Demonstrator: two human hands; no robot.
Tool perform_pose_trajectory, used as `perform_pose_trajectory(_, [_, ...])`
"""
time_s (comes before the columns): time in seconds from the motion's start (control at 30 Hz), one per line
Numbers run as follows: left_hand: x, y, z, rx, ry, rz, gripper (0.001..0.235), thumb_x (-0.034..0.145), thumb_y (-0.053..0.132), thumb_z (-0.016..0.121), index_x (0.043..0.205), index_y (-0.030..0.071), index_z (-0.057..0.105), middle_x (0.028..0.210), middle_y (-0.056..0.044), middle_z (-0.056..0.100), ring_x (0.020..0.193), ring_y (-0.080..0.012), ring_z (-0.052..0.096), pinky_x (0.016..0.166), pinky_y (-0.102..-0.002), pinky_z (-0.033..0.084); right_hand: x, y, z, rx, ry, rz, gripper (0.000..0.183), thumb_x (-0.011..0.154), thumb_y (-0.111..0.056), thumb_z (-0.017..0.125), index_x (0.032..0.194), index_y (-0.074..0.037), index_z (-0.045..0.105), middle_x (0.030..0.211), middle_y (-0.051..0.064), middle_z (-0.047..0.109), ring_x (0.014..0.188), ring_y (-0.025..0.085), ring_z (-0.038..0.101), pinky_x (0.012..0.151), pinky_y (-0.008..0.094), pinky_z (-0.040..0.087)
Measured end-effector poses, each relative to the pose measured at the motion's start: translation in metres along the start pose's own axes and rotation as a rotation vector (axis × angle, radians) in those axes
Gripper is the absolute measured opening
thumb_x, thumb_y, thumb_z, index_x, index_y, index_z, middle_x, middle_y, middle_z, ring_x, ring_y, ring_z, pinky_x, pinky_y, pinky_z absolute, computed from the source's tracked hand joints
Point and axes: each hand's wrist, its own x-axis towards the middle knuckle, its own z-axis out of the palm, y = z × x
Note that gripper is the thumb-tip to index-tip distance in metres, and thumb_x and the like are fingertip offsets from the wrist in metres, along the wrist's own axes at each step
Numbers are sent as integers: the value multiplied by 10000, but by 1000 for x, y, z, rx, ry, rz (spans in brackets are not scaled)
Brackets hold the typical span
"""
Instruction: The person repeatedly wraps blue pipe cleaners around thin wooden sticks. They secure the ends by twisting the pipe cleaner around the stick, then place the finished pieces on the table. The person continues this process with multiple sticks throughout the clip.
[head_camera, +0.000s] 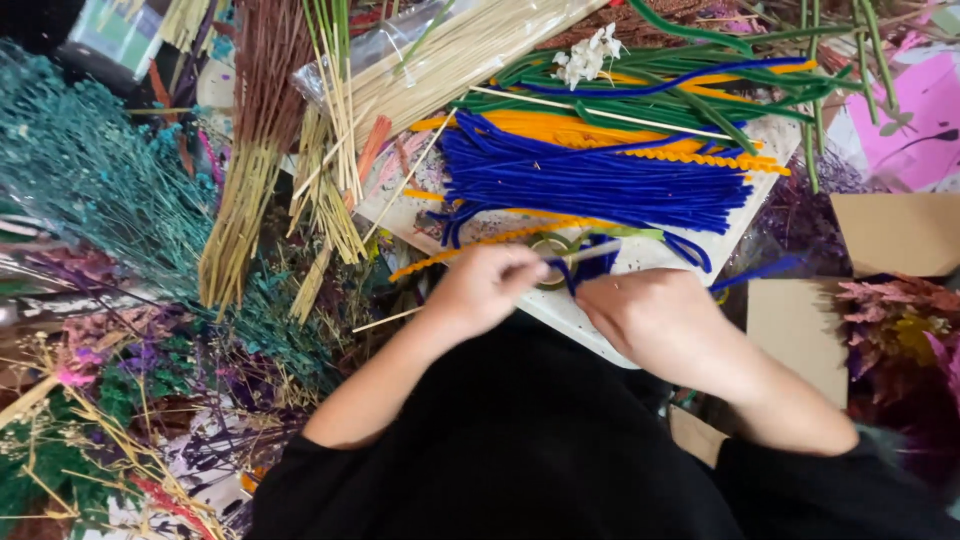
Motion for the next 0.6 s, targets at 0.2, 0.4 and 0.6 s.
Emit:
perform_pose_trajectory(0.2, [-21,37,-2,-115,-219,41,176,959,260,651,952,137,777,773,-56,742,755,-162,646,763,-333,535,19,32,-14,548,-176,-98,227,1001,-125,581,1011,-114,807,922,135,811,886,269,792,834,404,640])
perform_pose_trajectory(0.4, [-14,37,3,124,-261,1,229,949,202,589,1004,111,792,855,-141,770,881,-345,741,813,-408,561,-17,-1,-34,-8,22,-132,186,980,-194,617,859,-172,756,716,26,738,645,169,709,634,290,583])
perform_pose_trajectory(0.6, [-12,38,-2,-48,14,9,236,980,265,633,1006,105,804,834,-77,785,806,-192,730,805,-340,560,-10,11,29,156,104,78,248,1004,-256,557,795,-156,646,667,8,643,670,232,698,557,356,553])
